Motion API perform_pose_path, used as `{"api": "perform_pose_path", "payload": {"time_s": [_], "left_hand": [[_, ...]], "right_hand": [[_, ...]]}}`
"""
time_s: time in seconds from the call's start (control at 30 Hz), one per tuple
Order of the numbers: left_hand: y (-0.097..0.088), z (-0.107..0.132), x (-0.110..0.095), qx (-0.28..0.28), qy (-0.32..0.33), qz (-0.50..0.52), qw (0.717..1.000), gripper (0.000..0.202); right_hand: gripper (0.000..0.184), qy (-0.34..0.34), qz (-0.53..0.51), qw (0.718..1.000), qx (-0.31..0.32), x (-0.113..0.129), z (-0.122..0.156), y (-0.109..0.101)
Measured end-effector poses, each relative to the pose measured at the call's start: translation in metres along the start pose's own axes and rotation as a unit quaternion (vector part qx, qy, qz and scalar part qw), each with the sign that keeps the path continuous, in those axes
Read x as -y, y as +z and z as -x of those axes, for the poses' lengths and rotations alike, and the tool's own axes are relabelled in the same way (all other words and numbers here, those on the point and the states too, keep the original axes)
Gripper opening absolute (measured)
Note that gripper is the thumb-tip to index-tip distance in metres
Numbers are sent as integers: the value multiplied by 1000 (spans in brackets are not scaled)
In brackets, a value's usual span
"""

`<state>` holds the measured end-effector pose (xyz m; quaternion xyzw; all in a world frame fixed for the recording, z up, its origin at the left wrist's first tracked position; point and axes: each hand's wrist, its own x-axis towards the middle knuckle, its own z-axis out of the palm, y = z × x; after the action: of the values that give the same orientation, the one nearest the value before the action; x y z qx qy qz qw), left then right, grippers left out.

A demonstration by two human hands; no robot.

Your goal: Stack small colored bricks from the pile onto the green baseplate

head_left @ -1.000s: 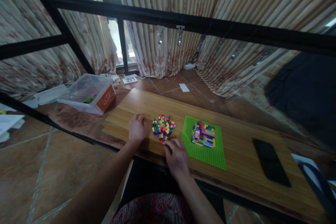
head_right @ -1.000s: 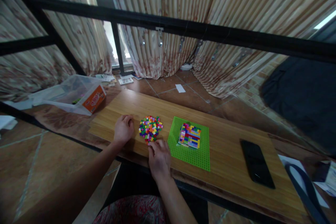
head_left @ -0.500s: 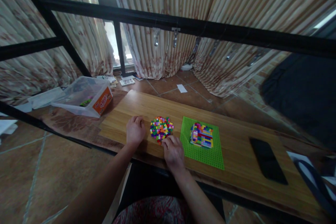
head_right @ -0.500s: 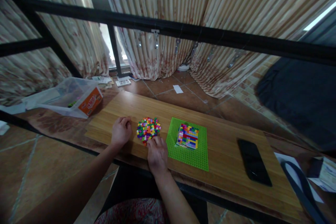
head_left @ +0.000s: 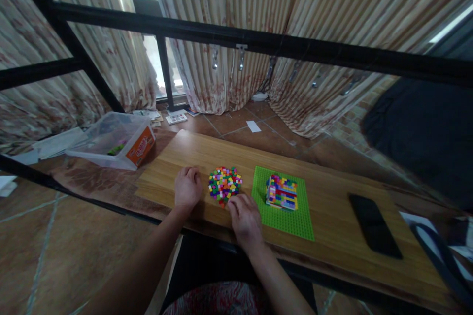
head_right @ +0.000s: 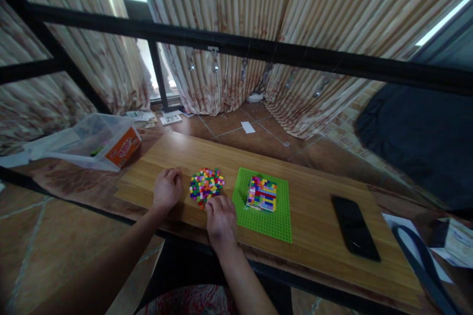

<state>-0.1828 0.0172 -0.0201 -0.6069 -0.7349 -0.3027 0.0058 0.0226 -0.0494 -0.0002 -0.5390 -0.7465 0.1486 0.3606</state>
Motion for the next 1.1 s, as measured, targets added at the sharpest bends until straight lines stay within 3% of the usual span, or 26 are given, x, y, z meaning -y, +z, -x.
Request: {"api": "perform_pose_path", "payload": {"time_s": [0.13,0.23,0.43,0.57,0.87,1.1], "left_hand": [[0,-1,2,0,7,4,1000,29],[0,-1,3,-1,13,3,1000,29],[0,-3,3,-12,15,0,1000,29],[1,-4,4,-10,15,-6,1000,30],[0,-4,3,-12,17,-7,1000,30],[0,-3,3,-12,15,-1,1000,28]], "right_hand": [[22,64,-91,993,-41,1,-1,-30],[24,123,-121,981,-93,-16,-7,-59],[33,186,-31,971,-143,-68,-25,-96],[34,164,42,977,-126,-84,-34,-95],[33,91,103,982,-128,-86,-41,-84],[30,137,69,982,-114,-92,-44,-82]]}}
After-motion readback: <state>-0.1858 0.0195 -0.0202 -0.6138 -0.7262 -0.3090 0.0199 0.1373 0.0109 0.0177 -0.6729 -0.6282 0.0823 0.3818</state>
